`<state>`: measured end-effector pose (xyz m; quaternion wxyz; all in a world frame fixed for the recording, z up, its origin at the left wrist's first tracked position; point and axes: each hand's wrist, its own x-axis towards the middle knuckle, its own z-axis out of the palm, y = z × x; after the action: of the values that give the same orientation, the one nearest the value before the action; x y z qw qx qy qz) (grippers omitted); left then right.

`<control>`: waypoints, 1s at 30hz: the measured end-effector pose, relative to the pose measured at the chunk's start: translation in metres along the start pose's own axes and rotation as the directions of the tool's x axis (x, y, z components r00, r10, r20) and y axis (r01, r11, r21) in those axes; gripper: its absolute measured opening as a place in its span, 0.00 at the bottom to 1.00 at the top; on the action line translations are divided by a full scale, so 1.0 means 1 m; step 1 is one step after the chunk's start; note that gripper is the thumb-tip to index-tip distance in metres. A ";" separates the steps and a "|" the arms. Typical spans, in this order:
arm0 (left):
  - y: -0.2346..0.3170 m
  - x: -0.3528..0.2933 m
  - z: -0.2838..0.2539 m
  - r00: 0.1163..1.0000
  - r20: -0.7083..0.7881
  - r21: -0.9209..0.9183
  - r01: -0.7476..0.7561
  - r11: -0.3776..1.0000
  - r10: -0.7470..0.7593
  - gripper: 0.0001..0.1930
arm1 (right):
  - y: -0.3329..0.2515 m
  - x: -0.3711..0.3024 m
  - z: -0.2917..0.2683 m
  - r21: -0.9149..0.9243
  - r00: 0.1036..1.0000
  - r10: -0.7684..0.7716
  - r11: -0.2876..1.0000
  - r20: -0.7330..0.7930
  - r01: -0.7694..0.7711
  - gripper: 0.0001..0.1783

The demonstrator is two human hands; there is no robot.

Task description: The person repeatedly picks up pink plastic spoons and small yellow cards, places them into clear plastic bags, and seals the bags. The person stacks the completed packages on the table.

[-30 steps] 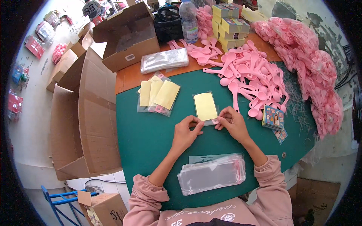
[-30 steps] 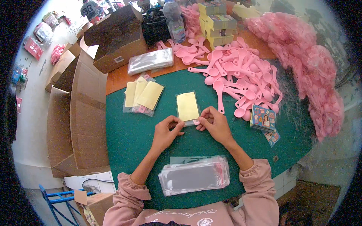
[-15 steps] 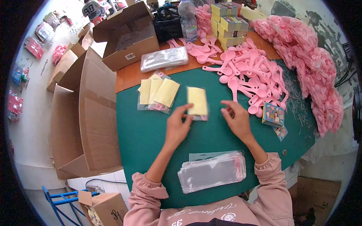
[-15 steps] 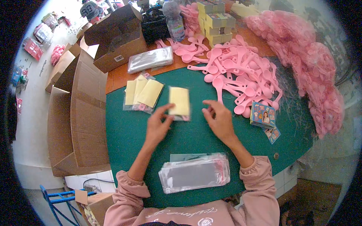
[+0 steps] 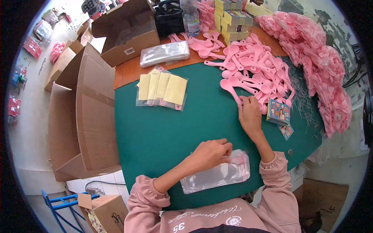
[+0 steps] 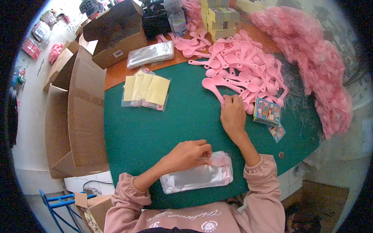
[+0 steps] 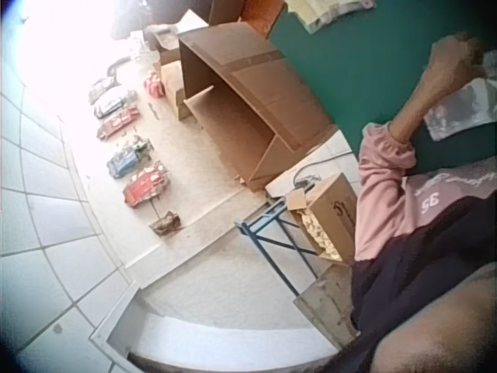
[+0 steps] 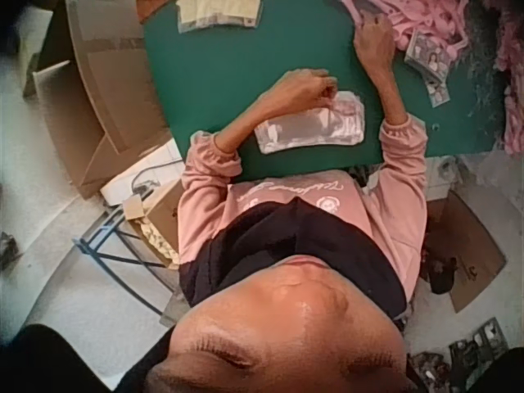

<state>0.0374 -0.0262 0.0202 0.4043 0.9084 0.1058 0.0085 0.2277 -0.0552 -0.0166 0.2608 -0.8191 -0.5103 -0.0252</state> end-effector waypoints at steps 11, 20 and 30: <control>-0.017 0.005 -0.024 0.998 0.060 -0.440 0.020 0.898 0.007 0.09 | 0.005 0.004 -0.003 0.065 0.991 -0.095 0.993 -0.095 0.102 0.11; -0.052 0.008 -0.033 0.970 0.001 -0.898 0.108 0.427 -0.241 0.10 | 0.007 0.010 -0.046 0.670 0.990 0.117 0.729 0.074 -0.136 0.08; -0.060 0.016 -0.030 0.908 -0.148 -0.806 0.120 0.579 -0.393 0.12 | -0.011 0.004 -0.051 0.737 0.992 0.120 0.674 -0.030 -0.059 0.06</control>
<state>0.0385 0.0379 -0.0043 0.7330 0.6021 0.2855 0.1369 0.2316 -0.0705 0.0330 0.5875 -0.6681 -0.4265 0.1633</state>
